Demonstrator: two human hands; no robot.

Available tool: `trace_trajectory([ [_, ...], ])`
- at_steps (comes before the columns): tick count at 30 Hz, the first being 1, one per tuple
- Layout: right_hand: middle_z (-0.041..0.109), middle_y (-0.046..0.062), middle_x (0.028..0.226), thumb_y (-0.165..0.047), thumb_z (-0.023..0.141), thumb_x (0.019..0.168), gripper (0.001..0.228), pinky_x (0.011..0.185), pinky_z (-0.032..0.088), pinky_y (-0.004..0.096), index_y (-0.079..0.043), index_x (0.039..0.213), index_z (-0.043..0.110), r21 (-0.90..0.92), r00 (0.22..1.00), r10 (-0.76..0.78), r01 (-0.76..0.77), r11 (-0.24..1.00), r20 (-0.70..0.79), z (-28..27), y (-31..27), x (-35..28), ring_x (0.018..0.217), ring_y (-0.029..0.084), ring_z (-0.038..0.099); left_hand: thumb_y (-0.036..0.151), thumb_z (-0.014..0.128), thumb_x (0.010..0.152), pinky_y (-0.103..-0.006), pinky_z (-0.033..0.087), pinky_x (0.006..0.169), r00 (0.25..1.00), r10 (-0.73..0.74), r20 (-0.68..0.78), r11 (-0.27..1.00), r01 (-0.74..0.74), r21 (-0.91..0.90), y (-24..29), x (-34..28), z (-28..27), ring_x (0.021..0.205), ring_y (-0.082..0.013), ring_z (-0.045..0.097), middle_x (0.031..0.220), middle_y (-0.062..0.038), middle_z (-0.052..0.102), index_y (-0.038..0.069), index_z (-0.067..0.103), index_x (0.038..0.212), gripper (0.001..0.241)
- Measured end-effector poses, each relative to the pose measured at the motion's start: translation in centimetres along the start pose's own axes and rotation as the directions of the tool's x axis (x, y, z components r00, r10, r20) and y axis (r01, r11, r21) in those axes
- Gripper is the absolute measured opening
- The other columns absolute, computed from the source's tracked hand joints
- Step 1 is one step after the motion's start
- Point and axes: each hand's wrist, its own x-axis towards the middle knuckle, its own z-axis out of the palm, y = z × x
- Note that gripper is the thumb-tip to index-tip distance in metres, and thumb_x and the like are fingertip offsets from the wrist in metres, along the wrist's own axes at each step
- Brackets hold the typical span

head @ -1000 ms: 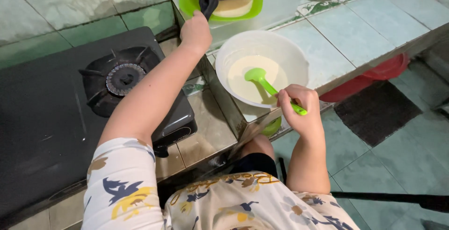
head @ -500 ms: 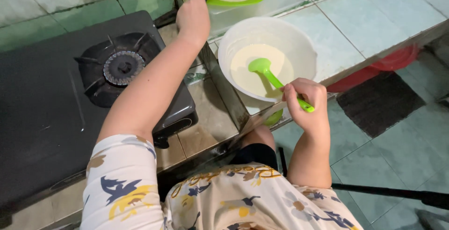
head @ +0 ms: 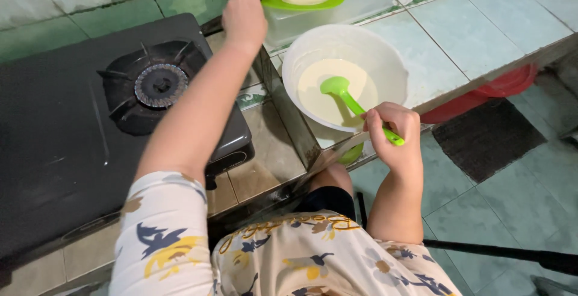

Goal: Pouring crepe batter into a pan and organizing cooked crepes on a tray.

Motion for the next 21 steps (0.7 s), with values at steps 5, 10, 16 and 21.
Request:
trace_trajectory([
  [5,0.067,0.013,0.072,-0.003,0.061,0.095,0.023,0.060,0.047,0.033,0.003,0.074,0.067,-0.022,0.997,-0.073,0.073,0.997,-0.002,0.0,-0.2,-0.1,0.064,0.022,0.065,-0.001,0.071,0.077,-0.0513,0.061,0.072,0.997,-0.027,0.067,1.000,0.028,-0.013,0.2,0.9,-0.2,0.086,-0.0445,0.072,0.090,-0.026,0.071,-0.004,0.051,0.110,0.039],
  [10,0.066,0.014,0.069,-0.004,0.061,0.095,0.024,0.057,0.045,0.033,0.004,0.074,0.068,-0.003,1.000,-0.001,0.001,1.000,0.002,-0.1,-0.1,0.1,0.060,0.023,0.062,0.000,0.070,0.080,-0.0561,0.058,0.076,0.995,-0.082,0.065,0.989,0.089,-0.116,0.5,1.6,0.2,0.088,-0.0480,0.070,0.090,-0.028,0.071,-0.005,0.052,0.110,0.035],
  [16,0.067,0.013,0.078,-0.004,0.065,0.095,0.014,0.061,0.046,0.031,0.004,0.085,0.070,0.028,0.998,-0.038,0.036,0.999,0.046,-1.0,0.4,0.7,0.067,0.018,0.062,0.007,0.075,0.078,-0.0538,0.058,0.072,0.987,0.026,-0.161,0.945,-0.077,-0.318,0.3,1.8,-4.6,0.084,-0.0480,0.069,0.090,-0.029,0.072,-0.005,0.054,0.108,0.038],
  [21,0.073,0.006,0.104,-0.005,0.068,0.094,0.008,0.080,0.051,0.026,0.000,0.100,0.068,0.147,0.986,-0.030,0.006,0.989,0.162,-2.6,1.3,1.7,0.093,0.011,0.064,0.014,0.064,0.097,-0.0306,0.047,0.045,0.854,-0.111,0.508,0.454,0.498,-0.738,1.5,-1.7,-16.6,0.054,-0.0123,0.055,0.073,-0.002,0.054,0.005,0.048,0.105,0.020],
])
